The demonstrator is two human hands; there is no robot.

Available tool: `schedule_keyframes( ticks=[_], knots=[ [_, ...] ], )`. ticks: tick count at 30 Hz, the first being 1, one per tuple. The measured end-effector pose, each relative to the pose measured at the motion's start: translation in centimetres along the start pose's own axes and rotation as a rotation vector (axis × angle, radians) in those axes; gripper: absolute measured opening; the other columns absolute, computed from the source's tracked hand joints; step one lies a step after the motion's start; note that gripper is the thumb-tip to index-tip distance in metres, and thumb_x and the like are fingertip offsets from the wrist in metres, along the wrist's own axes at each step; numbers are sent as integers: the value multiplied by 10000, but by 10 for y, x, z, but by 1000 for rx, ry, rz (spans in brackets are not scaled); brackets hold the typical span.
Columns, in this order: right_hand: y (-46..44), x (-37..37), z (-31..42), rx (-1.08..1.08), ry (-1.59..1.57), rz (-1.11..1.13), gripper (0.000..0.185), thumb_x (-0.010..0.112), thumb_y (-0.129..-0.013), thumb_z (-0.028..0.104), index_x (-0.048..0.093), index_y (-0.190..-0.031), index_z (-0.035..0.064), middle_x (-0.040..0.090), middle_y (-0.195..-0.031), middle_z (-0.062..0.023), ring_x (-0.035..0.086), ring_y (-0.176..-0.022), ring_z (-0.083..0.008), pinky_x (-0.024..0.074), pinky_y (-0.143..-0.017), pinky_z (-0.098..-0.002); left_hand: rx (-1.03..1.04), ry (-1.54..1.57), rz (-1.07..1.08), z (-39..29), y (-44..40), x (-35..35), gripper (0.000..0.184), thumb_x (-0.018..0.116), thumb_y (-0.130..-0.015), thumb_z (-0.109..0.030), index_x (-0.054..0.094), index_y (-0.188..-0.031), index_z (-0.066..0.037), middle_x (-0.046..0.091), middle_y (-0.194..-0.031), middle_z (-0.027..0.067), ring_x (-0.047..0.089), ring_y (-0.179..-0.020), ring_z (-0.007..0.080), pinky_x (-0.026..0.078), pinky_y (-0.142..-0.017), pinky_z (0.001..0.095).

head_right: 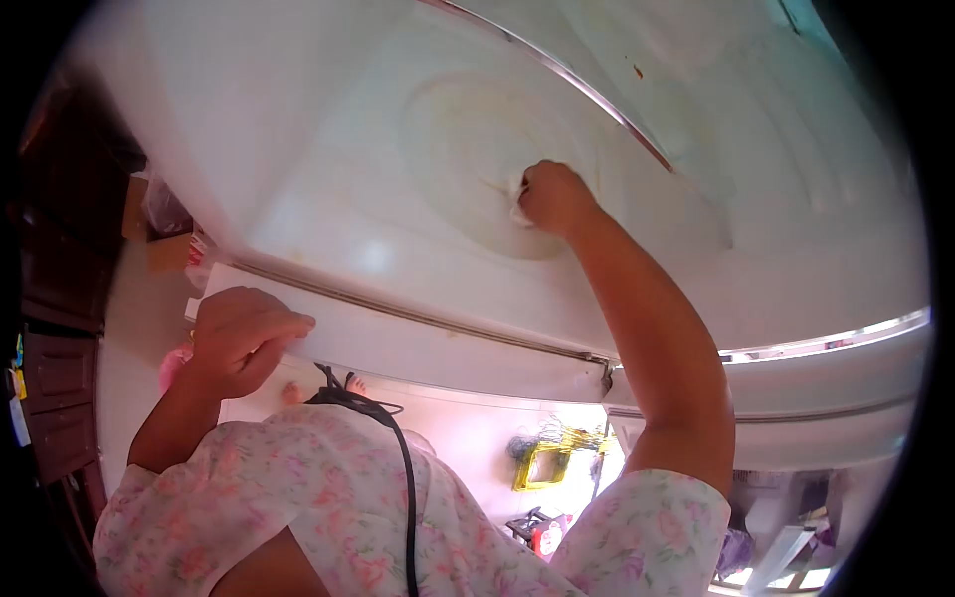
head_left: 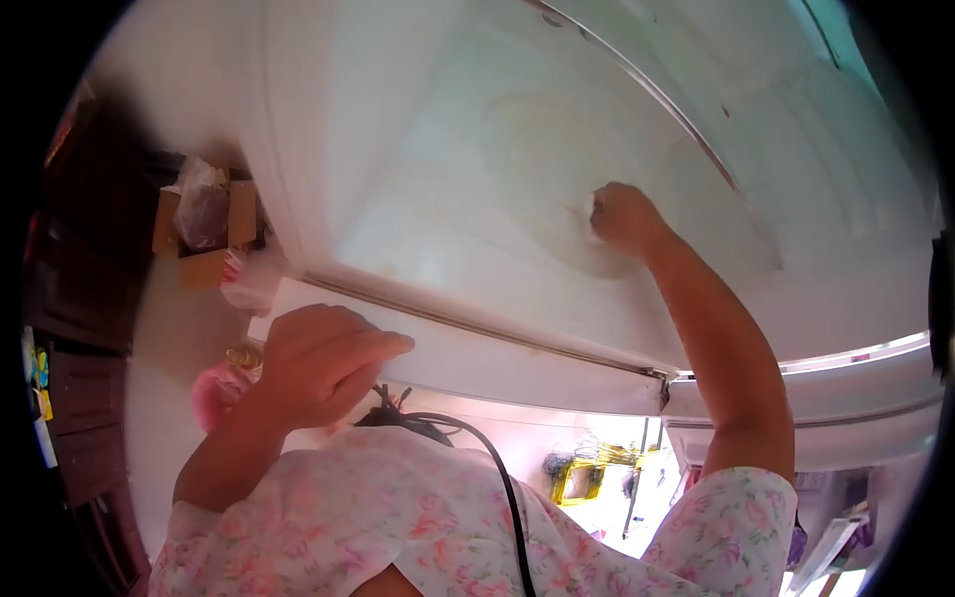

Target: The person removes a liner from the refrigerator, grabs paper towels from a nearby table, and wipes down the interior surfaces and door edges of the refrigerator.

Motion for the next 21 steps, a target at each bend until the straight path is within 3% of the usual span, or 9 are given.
schedule_keyframes(
  ticks=[3,8,10,11,13,14,21],
  knots=[
    [15,3,21,-126,-246,-201,195,530,-802,117,687,-874,25,647,-873,-191,624,-800,-375,498,-745,-415,-7,47,28,-6,-2,3,239,590,-655,59,680,-845,-55,627,-661,58,594,-565,218,450,-529,325],
    [30,-9,24,105,-572,-23,218,531,-825,117,667,-974,33,624,-960,-192,627,-886,-336,498,-768,-395,19,98,27,-4,-2,3,211,624,-711,23,678,-884,-84,626,-663,45,593,-569,220,442,-519,329],
    [33,18,-8,31,-106,-227,249,539,-859,140,634,-1079,72,598,-1021,-183,618,-931,-335,507,-791,-400,14,109,39,-2,-1,2,201,631,-722,6,678,-891,-93,628,-669,41,596,-574,222,445,-524,336],
    [32,27,-17,27,-105,-225,249,539,-859,140,634,-1079,72,598,-1021,-183,618,-931,-335,507,-791,-400,7,119,49,-3,0,2,192,639,-733,-12,677,-897,-103,630,-675,37,599,-580,225,448,-529,343],
    [25,32,-30,217,-133,-354,257,549,-877,161,606,-1116,86,597,-1025,-176,618,-914,-350,516,-798,-414,-9,89,62,-4,1,1,195,646,-728,-30,684,-897,-119,622,-671,39,592,-584,227,455,-529,343],
    [19,25,-27,268,-131,-366,218,549,-873,161,618,-1045,47,603,-1004,-183,618,-914,-354,514,-803,-416,-22,60,84,-4,0,2,198,654,-723,-48,691,-897,-136,614,-667,41,586,-588,229,462,-530,343],
    [-89,31,-41,324,152,-425,198,545,-854,177,636,-920,14,634,-962,-198,637,-908,-328,526,-780,-414,-93,55,186,-6,-7,-3,197,660,-726,-85,700,-904,-160,617,-673,27,585,-579,217,453,-516,334]
  ],
)
Point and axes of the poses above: each hand's wrist, its own y-axis away from the middle knuckle, its own x-axis out of the palm, z = x × y, the point moved 1 cm from there along -y, towards the middle knuckle
